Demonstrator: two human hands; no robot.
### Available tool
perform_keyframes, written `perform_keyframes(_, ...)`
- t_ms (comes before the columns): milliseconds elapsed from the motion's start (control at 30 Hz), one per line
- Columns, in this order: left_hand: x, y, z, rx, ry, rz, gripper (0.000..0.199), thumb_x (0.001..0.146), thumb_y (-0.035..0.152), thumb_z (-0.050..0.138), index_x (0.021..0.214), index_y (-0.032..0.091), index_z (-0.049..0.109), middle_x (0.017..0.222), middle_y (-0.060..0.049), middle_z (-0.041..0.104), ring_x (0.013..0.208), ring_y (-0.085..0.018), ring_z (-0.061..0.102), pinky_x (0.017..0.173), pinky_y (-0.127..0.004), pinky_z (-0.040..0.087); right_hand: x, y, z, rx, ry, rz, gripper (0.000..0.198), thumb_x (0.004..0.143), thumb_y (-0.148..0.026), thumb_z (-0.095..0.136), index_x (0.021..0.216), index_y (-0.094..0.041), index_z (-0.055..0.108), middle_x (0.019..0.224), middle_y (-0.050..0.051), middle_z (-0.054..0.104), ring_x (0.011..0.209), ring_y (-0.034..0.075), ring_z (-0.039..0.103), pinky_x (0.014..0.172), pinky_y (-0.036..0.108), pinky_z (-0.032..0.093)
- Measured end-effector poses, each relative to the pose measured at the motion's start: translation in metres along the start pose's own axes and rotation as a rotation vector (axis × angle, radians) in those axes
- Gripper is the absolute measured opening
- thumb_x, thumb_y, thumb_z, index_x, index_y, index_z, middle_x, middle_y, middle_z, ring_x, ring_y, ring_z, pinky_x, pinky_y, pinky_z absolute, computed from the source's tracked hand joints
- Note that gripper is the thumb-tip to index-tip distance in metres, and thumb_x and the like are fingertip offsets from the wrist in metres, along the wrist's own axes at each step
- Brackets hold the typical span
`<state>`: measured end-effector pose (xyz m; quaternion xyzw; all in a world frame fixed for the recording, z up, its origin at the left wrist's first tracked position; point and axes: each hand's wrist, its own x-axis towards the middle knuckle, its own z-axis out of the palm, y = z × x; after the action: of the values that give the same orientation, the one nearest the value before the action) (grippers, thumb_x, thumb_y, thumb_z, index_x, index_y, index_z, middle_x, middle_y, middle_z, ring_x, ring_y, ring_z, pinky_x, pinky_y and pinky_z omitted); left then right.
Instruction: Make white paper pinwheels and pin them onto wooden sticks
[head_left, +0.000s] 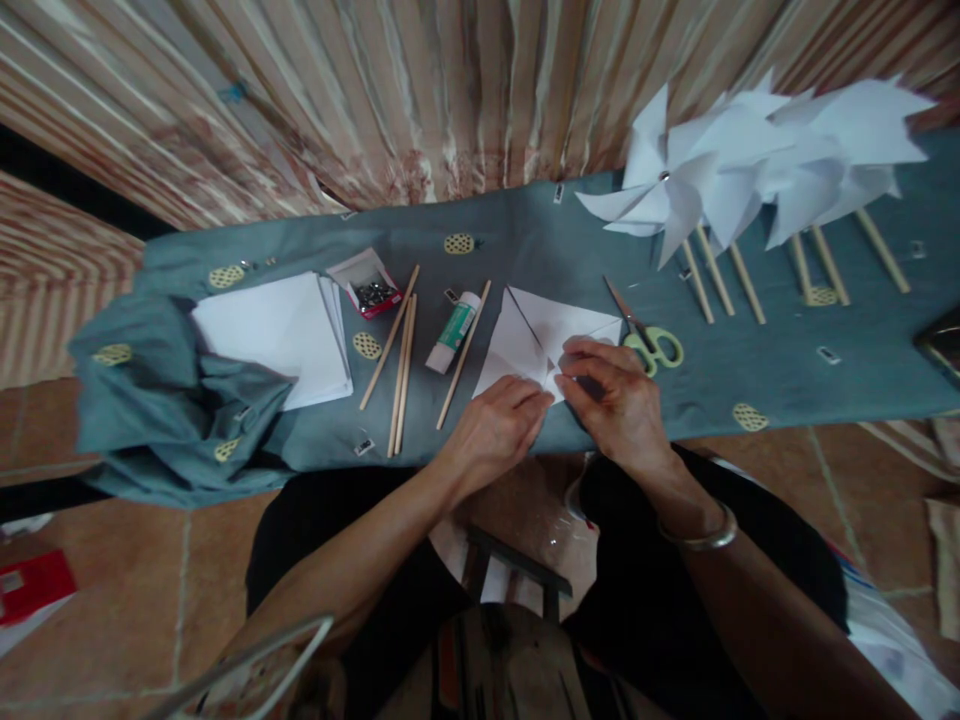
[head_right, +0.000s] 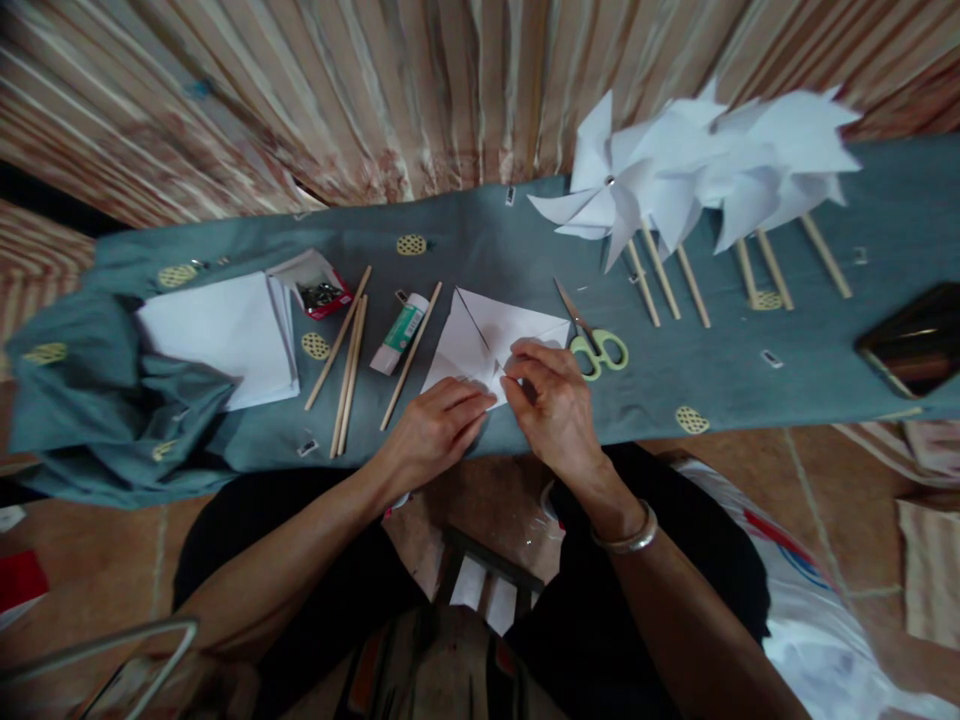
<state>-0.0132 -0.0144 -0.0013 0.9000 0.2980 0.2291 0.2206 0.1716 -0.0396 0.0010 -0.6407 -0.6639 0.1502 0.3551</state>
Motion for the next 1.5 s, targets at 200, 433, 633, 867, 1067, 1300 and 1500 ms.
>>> perform_keyframes(200,0.0003,-0.0002,0.0001,-0.005,-0.016,-0.008,0.026,0.100,0.020,0.044,0.112,0.015,0.066,0.101,-0.010,0.070,0.096,-0.020,0.064,0.086,-0.035,0.057,0.0014,-0.0002,0.0011,0.004,0.007,0.003,0.010,0.089,-0.025,0.064,0.083,-0.025,0.071,0.111,0.006,0.074,0.107,0.026,0.065,0.098,0.045,0.050)
perform_keyframes(433,0.0006,-0.0010,0.0003,0.004,-0.016,-0.008,0.026,0.100,0.021,0.044,0.115,0.014,0.065,0.102,-0.010,0.069,0.096,-0.021,0.064,0.087,-0.035,0.057,0.0024,-0.0004,0.0006,0.009,-0.001,-0.008,0.010,0.090,-0.026,0.063,0.085,-0.025,0.071,0.112,0.006,0.074,0.109,0.026,0.064,0.099,0.044,0.049)
perform_keyframes(633,0.0007,-0.0016,-0.0001,-0.004,-0.037,-0.018,0.027,0.099,0.020,0.045,0.117,0.015,0.064,0.101,-0.009,0.068,0.096,-0.020,0.064,0.086,-0.035,0.057,0.0039,0.0023,0.0049,0.006,0.008,-0.040,0.013,0.091,-0.028,0.061,0.082,-0.024,0.071,0.110,0.006,0.074,0.106,0.026,0.065,0.096,0.046,0.051)
perform_keyframes(867,0.0008,-0.0011,-0.0010,0.007,-0.068,-0.027,0.026,0.097,0.018,0.047,0.117,0.014,0.064,0.104,-0.009,0.068,0.098,-0.020,0.064,0.089,-0.035,0.057,0.0036,0.0046,0.0089,-0.035,0.033,-0.077,0.014,0.091,-0.029,0.062,0.081,-0.023,0.069,0.109,0.007,0.074,0.103,0.026,0.066,0.094,0.045,0.053)
perform_keyframes(1067,0.0019,-0.0011,-0.0007,0.012,-0.081,-0.035,0.025,0.097,0.018,0.047,0.116,0.016,0.064,0.103,-0.009,0.068,0.098,-0.020,0.064,0.088,-0.036,0.057,0.0022,0.0039,0.0091,-0.053,0.055,-0.068,0.012,0.090,-0.029,0.063,0.082,-0.023,0.069,0.109,0.006,0.074,0.105,0.025,0.065,0.095,0.045,0.053)
perform_keyframes(1300,0.0021,-0.0011,0.0001,0.008,-0.071,-0.029,0.025,0.097,0.018,0.047,0.115,0.014,0.065,0.103,-0.010,0.068,0.098,-0.021,0.064,0.087,-0.036,0.057,0.0012,0.0047,0.0093,-0.072,0.054,-0.051,0.010,0.090,-0.031,0.063,0.087,-0.024,0.069,0.112,0.006,0.073,0.107,0.025,0.066,0.097,0.047,0.052)
perform_keyframes(1500,0.0010,-0.0016,0.0005,0.009,-0.057,-0.017,0.026,0.098,0.018,0.046,0.115,0.014,0.065,0.103,-0.009,0.068,0.098,-0.020,0.064,0.087,-0.036,0.058,0.0009,0.0029,0.0087,-0.073,0.041,-0.082,0.007,0.091,-0.028,0.063,0.089,-0.025,0.069,0.113,0.005,0.073,0.108,0.025,0.065,0.097,0.046,0.052)
